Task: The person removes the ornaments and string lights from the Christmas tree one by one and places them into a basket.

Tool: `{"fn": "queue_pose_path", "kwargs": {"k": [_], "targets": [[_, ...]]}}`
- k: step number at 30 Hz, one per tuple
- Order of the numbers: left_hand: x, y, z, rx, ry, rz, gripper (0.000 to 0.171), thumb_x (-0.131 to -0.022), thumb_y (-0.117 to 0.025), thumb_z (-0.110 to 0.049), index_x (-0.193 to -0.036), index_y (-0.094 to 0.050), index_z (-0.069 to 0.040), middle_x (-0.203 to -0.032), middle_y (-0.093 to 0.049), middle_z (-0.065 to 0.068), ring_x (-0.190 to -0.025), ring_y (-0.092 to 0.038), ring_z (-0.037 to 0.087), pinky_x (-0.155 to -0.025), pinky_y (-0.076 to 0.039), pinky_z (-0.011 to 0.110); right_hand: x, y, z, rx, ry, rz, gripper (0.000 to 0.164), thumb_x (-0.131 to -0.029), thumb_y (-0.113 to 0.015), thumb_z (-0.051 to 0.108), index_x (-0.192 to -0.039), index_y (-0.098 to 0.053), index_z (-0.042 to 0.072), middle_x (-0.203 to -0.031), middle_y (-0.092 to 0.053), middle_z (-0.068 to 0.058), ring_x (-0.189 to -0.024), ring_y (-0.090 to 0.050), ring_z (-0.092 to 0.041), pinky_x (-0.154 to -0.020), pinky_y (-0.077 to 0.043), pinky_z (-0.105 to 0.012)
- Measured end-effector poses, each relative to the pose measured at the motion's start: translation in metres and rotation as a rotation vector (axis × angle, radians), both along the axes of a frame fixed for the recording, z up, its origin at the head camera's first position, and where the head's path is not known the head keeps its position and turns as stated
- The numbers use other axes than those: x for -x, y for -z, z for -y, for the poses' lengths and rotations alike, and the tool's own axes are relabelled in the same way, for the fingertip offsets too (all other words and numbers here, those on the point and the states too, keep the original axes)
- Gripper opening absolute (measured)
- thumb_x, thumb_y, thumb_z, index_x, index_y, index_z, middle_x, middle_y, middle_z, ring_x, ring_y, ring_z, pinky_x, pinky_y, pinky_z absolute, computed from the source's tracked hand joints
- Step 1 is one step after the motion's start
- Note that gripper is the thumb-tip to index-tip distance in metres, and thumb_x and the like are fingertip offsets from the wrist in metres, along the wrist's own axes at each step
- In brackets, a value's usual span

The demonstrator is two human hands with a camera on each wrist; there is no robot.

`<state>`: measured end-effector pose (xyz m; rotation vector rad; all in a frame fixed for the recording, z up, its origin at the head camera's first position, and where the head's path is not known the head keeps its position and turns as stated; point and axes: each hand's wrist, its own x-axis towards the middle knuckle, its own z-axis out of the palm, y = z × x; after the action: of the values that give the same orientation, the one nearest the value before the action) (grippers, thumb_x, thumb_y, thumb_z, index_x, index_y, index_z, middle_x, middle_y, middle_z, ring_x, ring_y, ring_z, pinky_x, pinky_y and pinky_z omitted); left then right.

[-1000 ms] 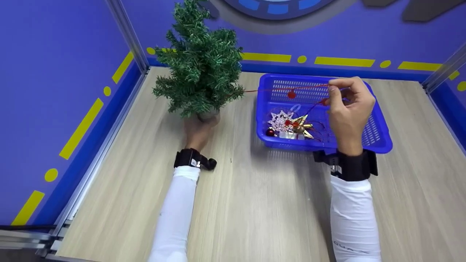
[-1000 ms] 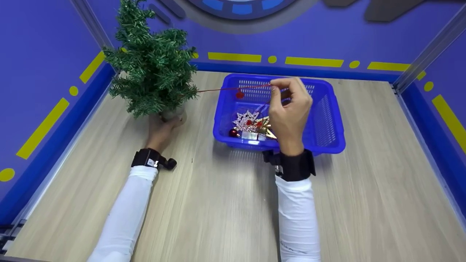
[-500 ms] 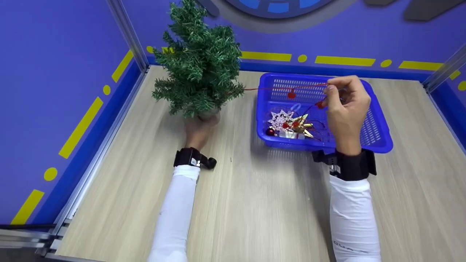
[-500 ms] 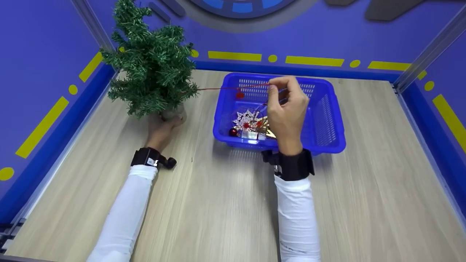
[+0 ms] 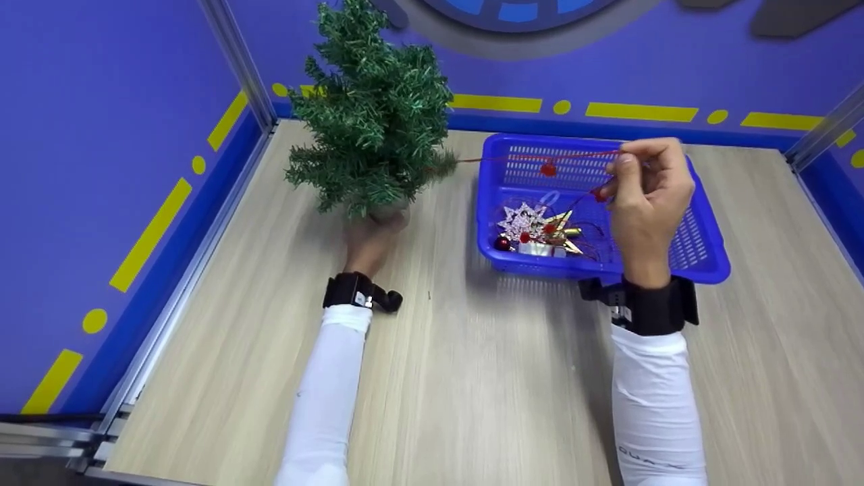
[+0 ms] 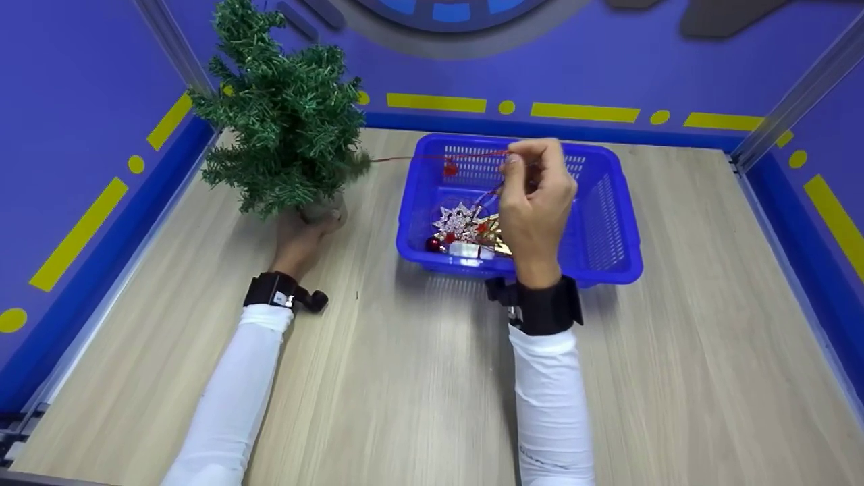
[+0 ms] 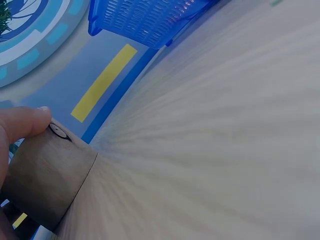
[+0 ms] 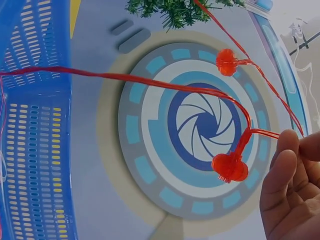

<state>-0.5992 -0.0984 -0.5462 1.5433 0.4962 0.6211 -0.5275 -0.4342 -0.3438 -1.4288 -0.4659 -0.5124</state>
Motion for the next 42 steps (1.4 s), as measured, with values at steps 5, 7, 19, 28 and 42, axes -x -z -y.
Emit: {"fn": "queue_pose_path", "kwargs": {"k": [5,7,19,28,42], "targets": [[-0.003,-0.001,0.001,0.082,0.02,0.064,0.066,-0.074,-0.086,0.005,-0.128,-0.053,-0.014,-0.116,-0.069,0.005,-0.109,-0.065,0.02,-0.091,-0.057,0.035,-0.003,-0.006,0.017,-0.15,0.013,-0.044,0.012,-0.097,-0.053,-0.006,-0.094,-0.063,-0.001,-0.068,-0.062,-0.013,-0.044,-0.056,-0.016,-0.04,-0.043,-0.022],[-0.004,-0.002,0.001,0.084,0.029,0.072,0.059,-0.075,-0.085,0.005,-0.123,-0.057,-0.013,-0.11,-0.073,0.006,-0.105,-0.068,0.02,-0.089,-0.058,0.035,-0.004,-0.007,0.022,-0.16,0.018,-0.043,0.01,-0.096,-0.055,-0.006,-0.094,-0.064,-0.002,-0.068,-0.063,-0.014,-0.044,-0.056,-0.017,-0.04,-0.045,-0.022],[-0.001,-0.001,0.001,0.028,-0.013,0.018,0.066,-0.072,-0.087,-0.001,-0.128,-0.053,-0.011,-0.115,-0.066,0.006,-0.108,-0.062,0.02,-0.092,-0.055,0.033,-0.017,0.003,0.025,-0.062,-0.07,-0.141,0.006,-0.098,-0.059,-0.001,-0.099,-0.064,-0.004,-0.076,-0.066,-0.016,-0.054,-0.066,-0.021,-0.047,-0.054,-0.026],[-0.001,0.0,0.002,0.002,0.013,0.029,0.064,-0.074,-0.086,-0.004,-0.128,-0.053,-0.012,-0.119,-0.066,0.007,-0.111,-0.063,0.021,-0.095,-0.055,0.035,-0.025,0.027,0.026,0.603,-0.056,-0.205,0.015,-0.101,-0.058,0.012,-0.104,-0.068,0.001,-0.091,-0.072,-0.011,-0.073,-0.07,-0.014,-0.056,-0.056,-0.02],[-0.003,0.001,0.002,-0.063,-0.009,-0.01,0.061,-0.075,-0.085,-0.007,-0.128,-0.055,-0.012,-0.124,-0.06,0.004,-0.113,-0.059,0.016,-0.098,-0.051,0.033,-0.028,0.056,0.007,1.24,-0.21,-0.181,0.022,-0.082,-0.062,0.002,-0.088,-0.082,0.009,-0.097,-0.076,-0.013,-0.087,-0.068,-0.03,-0.076,-0.053,-0.049]]}}
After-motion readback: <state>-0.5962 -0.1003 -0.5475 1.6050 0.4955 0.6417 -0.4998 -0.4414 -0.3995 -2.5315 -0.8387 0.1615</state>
